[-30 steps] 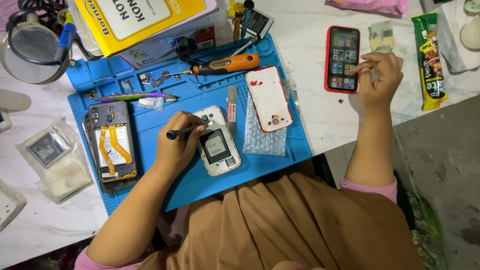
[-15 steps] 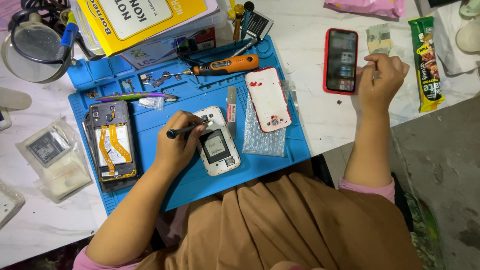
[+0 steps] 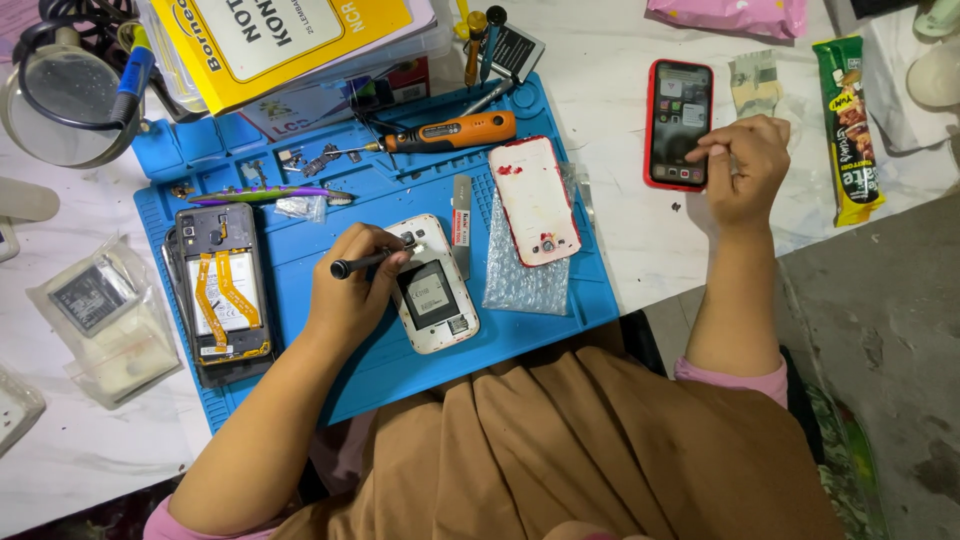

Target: Disassembling a mobile phone using a screwdriver and prying tool on a repair mat

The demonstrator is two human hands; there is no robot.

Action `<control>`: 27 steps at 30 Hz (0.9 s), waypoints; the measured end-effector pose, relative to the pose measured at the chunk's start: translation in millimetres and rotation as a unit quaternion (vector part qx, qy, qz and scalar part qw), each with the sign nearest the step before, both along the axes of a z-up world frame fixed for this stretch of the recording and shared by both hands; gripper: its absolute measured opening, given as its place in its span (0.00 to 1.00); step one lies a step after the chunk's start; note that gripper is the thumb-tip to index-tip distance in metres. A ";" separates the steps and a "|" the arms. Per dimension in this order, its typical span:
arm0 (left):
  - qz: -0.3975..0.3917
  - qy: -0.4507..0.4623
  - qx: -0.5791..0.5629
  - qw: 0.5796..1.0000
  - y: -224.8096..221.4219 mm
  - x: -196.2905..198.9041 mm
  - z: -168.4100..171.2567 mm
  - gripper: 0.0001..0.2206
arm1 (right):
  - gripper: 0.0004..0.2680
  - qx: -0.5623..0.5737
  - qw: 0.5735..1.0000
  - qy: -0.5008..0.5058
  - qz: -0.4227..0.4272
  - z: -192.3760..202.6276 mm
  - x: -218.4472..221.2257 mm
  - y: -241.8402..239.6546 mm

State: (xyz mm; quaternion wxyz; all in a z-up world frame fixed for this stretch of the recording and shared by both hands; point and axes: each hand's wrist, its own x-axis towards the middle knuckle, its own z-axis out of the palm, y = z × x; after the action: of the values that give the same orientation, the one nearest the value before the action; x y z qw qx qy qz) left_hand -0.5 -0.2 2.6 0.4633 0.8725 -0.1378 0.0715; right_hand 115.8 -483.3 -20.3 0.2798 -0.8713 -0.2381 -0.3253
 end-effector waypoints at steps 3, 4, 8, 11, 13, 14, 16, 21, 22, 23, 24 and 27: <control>0.001 -0.005 0.009 1.000 0.8 0.5 -2.2 0.08 | 0.11 0.000 0.999 0.002 -0.048 -5.3 1.5 -2.9; 0.000 -0.005 0.009 1.000 0.4 -0.1 -2.4 0.08 | 0.11 -0.001 0.999 0.002 -0.048 -6.3 0.9 -5.9; 0.003 -0.008 0.007 1.000 0.0 0.6 -0.8 0.09 | 0.11 -0.010 0.999 -0.020 -0.041 -9.3 3.6 -13.2; 0.002 -0.005 0.005 1.000 0.3 0.2 0.0 0.09 | 0.11 -0.029 0.999 -0.014 -0.031 -8.4 0.8 -11.7; 0.000 -0.005 0.005 1.000 0.2 -0.1 -0.1 0.09 | 0.12 -0.036 0.999 0.000 -0.028 -9.5 0.9 -12.0; -0.002 -0.010 0.002 1.000 0.1 -0.4 0.0 0.08 | 0.10 -0.047 0.998 0.007 -0.032 -11.8 1.5 -13.5; -0.004 -0.017 -0.002 1.000 0.1 0.0 -0.1 0.06 | 0.09 -0.059 0.998 0.011 -0.035 -12.3 1.9 -14.0; -0.003 -0.019 0.005 1.000 0.5 1.0 0.8 0.07 | 0.10 -0.016 0.997 -0.060 -0.044 -6.2 2.1 -9.5; -0.002 -0.018 0.005 1.000 0.8 0.2 1.0 0.07 | 0.10 -0.016 0.997 -0.059 -0.043 -8.1 3.3 -9.7; -0.002 -0.018 0.004 1.000 0.5 0.5 0.9 0.07 | 0.10 -0.014 0.997 -0.062 -0.046 -9.4 4.3 -11.0; -0.001 -0.018 0.003 1.000 0.0 0.8 0.7 0.07 | 0.10 -0.012 0.997 -0.065 -0.049 -10.8 5.4 -12.4; -0.001 -0.018 0.005 1.000 0.4 0.9 0.1 0.07 | 0.08 -0.031 0.995 -0.065 -0.063 -10.0 6.3 -11.7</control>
State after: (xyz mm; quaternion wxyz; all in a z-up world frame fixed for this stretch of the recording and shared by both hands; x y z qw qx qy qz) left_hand 0.5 0.2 2.7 0.4564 0.8734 -0.1468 0.0858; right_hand 122.1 -495.0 -30.3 0.2153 -0.8699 -0.2108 -0.3905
